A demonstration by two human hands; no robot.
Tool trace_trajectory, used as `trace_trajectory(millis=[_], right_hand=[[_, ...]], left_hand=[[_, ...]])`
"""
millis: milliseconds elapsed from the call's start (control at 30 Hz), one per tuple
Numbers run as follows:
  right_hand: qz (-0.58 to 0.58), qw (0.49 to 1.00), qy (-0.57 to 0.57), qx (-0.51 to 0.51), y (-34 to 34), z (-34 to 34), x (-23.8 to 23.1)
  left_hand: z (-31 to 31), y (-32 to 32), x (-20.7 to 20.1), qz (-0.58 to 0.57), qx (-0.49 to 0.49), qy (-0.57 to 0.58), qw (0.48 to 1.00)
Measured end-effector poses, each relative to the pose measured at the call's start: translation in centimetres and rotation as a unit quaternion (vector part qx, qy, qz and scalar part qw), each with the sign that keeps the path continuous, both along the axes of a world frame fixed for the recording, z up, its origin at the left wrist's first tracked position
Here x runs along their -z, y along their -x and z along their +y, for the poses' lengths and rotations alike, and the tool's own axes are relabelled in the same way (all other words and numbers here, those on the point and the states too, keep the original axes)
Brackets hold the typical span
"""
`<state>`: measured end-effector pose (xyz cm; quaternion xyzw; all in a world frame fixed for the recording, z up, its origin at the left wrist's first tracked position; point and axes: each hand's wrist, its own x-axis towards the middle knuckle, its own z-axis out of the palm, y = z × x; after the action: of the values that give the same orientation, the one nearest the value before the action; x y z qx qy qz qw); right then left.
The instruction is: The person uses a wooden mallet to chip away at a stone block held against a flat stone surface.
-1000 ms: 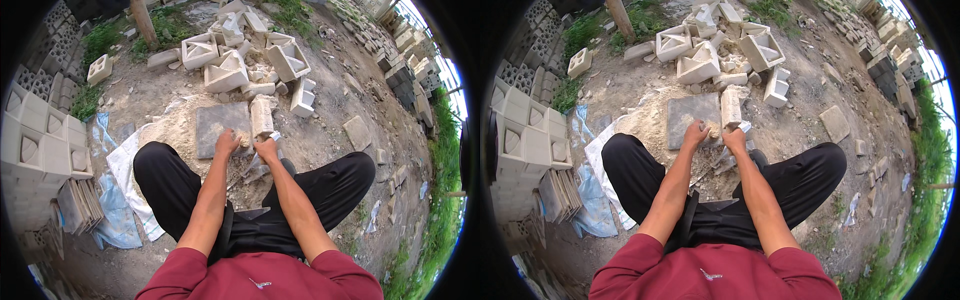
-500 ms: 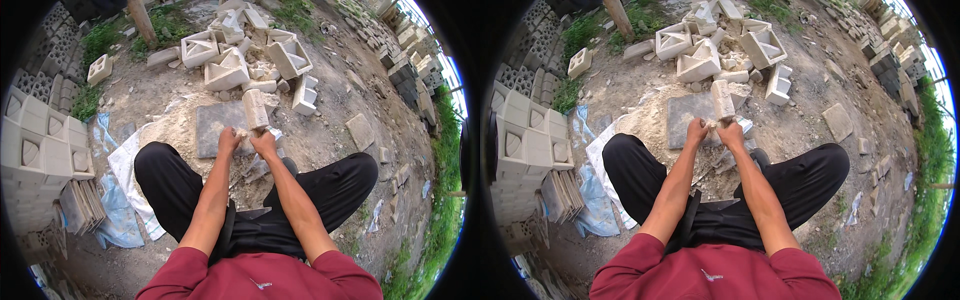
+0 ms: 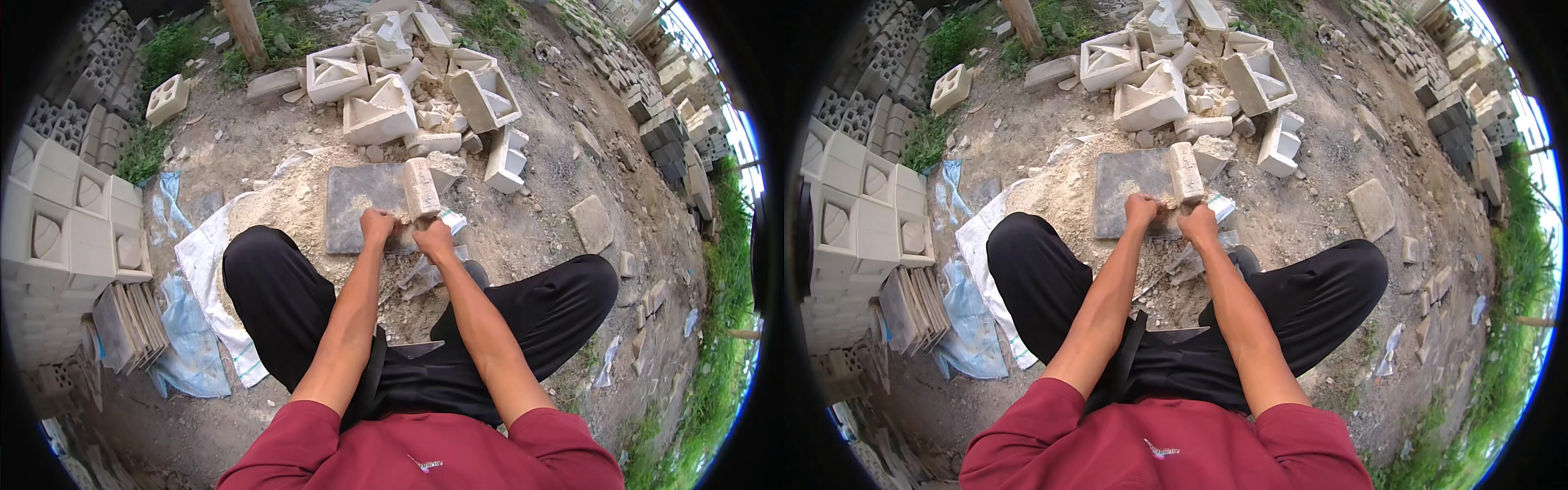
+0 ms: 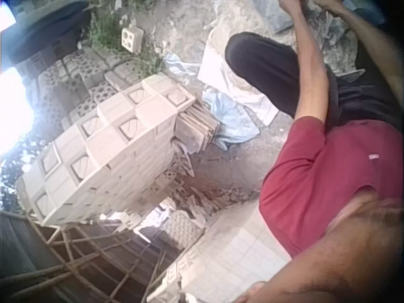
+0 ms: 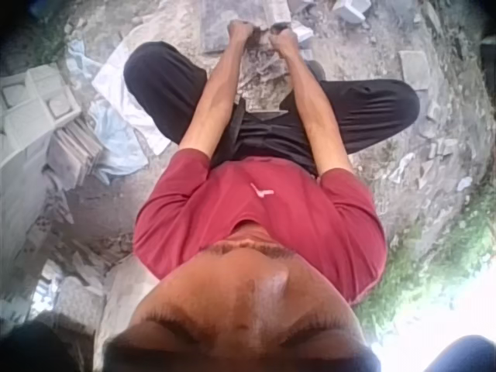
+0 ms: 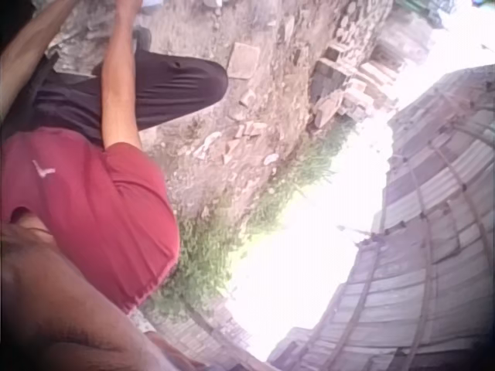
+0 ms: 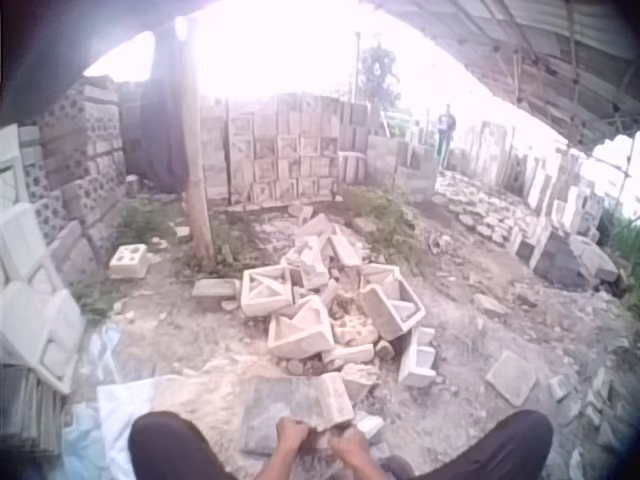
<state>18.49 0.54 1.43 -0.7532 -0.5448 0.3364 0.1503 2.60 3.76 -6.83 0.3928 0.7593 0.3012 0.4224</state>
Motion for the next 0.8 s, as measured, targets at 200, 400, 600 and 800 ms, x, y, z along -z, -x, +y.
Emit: trace_trajectory(millis=[200,400,600,800], right_hand=[[0.104,0.984,-0.142,0.025,-0.4,0.7,-1.6],[0.029,0.99,-0.138,0.003,1.4,0.1,-1.7],[0.0,0.997,-0.073,-0.028,0.2,-0.6,0.5],[0.097,0.972,-0.212,0.019,1.3,1.8,-4.1]], left_hand=[[-0.9,-1.8,-1.8,0.002,0.008,0.015,1.0],[0.0,-1.2,-1.6,-0.016,-0.031,0.018,0.999],[0.3,-0.9,-2.0,0.029,-0.022,0.008,0.999],[-0.5,-0.7,-3.0,-0.016,-0.017,0.026,0.999]])
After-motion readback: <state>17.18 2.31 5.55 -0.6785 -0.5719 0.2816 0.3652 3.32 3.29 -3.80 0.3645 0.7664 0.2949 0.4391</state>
